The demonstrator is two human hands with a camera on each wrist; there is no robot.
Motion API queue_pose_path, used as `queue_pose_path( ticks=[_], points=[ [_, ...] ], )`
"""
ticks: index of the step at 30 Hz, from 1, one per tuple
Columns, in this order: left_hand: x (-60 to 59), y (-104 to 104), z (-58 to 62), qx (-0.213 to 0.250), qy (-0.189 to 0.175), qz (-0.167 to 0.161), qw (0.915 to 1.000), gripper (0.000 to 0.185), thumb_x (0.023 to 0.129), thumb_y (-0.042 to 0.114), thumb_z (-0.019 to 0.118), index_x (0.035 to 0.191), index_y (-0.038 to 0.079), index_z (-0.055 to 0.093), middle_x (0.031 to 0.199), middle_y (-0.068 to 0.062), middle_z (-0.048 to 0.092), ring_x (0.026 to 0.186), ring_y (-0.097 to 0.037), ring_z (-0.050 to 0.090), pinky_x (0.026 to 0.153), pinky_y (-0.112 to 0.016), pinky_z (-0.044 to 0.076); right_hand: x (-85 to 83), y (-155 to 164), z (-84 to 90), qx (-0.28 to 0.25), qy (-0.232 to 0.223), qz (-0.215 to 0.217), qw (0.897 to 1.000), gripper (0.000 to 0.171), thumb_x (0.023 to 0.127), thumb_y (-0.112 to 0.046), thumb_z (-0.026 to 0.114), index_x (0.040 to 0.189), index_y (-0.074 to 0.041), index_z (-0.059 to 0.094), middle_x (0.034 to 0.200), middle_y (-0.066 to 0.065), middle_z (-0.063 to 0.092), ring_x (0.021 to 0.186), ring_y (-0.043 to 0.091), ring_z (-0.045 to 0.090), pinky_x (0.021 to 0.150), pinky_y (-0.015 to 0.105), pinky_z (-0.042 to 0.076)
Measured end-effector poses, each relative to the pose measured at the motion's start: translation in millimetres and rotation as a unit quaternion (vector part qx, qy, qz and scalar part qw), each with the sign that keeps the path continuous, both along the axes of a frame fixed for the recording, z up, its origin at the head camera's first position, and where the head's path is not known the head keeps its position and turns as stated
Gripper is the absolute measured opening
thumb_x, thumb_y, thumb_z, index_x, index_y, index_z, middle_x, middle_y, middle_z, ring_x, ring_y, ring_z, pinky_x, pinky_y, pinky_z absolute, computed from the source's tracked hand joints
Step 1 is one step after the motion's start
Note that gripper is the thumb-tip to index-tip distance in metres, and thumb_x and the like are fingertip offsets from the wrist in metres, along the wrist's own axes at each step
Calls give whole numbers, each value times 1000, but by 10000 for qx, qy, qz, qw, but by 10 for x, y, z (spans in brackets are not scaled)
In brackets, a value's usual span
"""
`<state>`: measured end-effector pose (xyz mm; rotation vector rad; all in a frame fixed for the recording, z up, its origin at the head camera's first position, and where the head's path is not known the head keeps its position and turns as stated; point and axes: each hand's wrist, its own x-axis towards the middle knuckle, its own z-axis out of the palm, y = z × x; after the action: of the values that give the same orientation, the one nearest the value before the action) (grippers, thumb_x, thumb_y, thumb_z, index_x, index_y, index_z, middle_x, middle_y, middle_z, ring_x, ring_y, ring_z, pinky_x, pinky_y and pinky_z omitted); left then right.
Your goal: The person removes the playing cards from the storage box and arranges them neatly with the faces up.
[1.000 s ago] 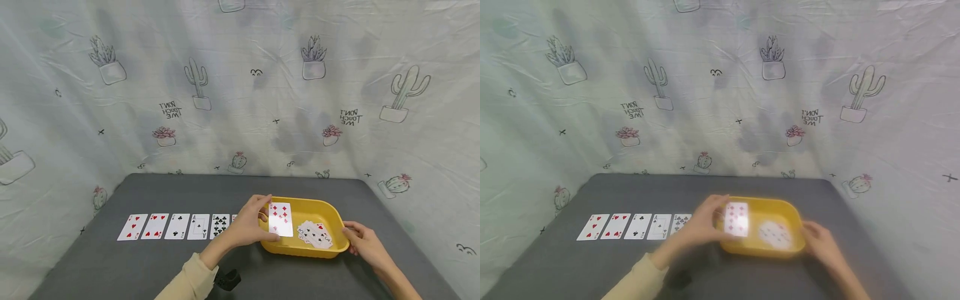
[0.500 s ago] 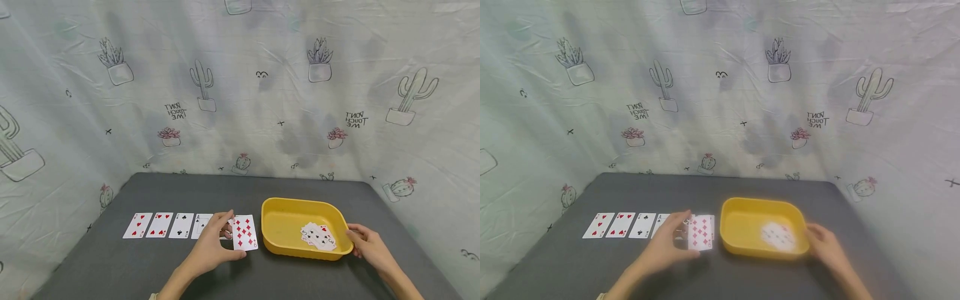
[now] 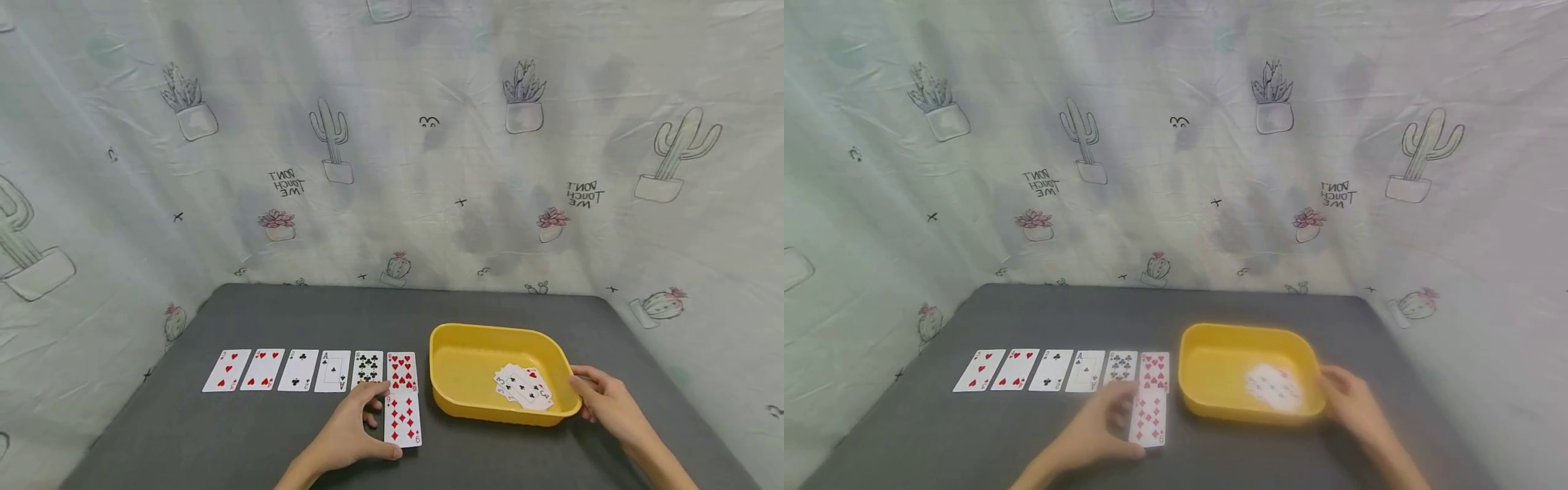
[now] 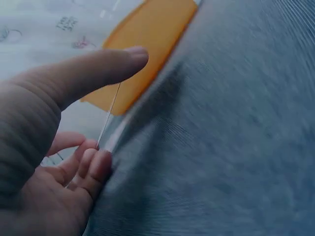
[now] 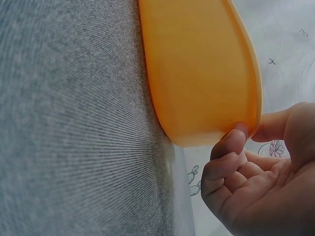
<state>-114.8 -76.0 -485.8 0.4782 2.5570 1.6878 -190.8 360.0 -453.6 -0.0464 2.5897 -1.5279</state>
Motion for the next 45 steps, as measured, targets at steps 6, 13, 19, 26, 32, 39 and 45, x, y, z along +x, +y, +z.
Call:
queue_pose_path(
  ticks=[6, 13, 19, 26, 32, 39, 45],
  points=[
    [0, 33, -59, -380, 229, 2, 9990, 95, 60, 32, 96, 140, 4, 51, 122, -3, 51, 86, -17, 48, 73, -26, 45, 0, 23, -5, 4, 30, -22, 10000, 55, 103, -33, 54, 138, 9, 43, 78, 11, 60, 60, 19, 53, 55, 32, 49],
    [-7, 36, -50, -701, 399, -3, 9967, 97, 57, 30, 97, 138, 0, 52, 114, -4, 49, 83, -13, 46, 73, -24, 44, -10, 13, -2, 23, 24, -29, 10000, 55, 103, -33, 54, 138, 8, 43, 77, 11, 60, 60, 20, 53, 55, 33, 49],
    [-4, 48, -77, -870, 504, 16, 9949, 100, 56, 33, 97, 139, 0, 51, 115, -3, 48, 82, -11, 46, 73, -24, 44, 25, 19, 2, 64, -2, -33, 10000, 57, 103, -33, 54, 138, 10, 42, 77, 11, 60, 60, 20, 53, 55, 32, 48],
    [-20, 42, -90, -856, 500, 46, 9951, 101, 56, 35, 97, 140, 1, 50, 114, -2, 46, 82, -12, 46, 73, -24, 44, 18, 13, 2, -21, 61, 10, 10000, 55, 103, -31, 53, 138, 10, 42, 79, 12, 60, 60, 19, 53, 55, 32, 49],
    [-24, 39, -109, -909, 489, 61, 9946, 101, 57, 37, 96, 140, 2, 50, 115, -2, 46, 83, -12, 46, 73, -24, 44, 15, 7, -12, 19, 1, -14, 10000, 56, 103, -31, 53, 139, 10, 42, 79, 11, 60, 61, 19, 53, 55, 31, 48],
    [-30, 46, -104, -953, 451, 92, 9944, 100, 58, 37, 96, 140, 4, 50, 117, -2, 46, 86, -12, 46, 74, -24, 45, 16, 1, 22, 38, -4, -12, 10000, 55, 104, -31, 53, 139, 10, 42, 77, 10, 59, 60, 19, 52, 55, 31, 48],
    [-15, 44, -73, -883, 442, 70, 9951, 98, 58, 37, 96, 139, 4, 51, 117, -2, 46, 86, -12, 46, 74, -24, 44, 10, -1, 37, 35, -5, 31, 10000, 54, 104, -30, 53, 139, 10, 42, 77, 10, 59, 60, 18, 52, 55, 31, 48]
  ],
)
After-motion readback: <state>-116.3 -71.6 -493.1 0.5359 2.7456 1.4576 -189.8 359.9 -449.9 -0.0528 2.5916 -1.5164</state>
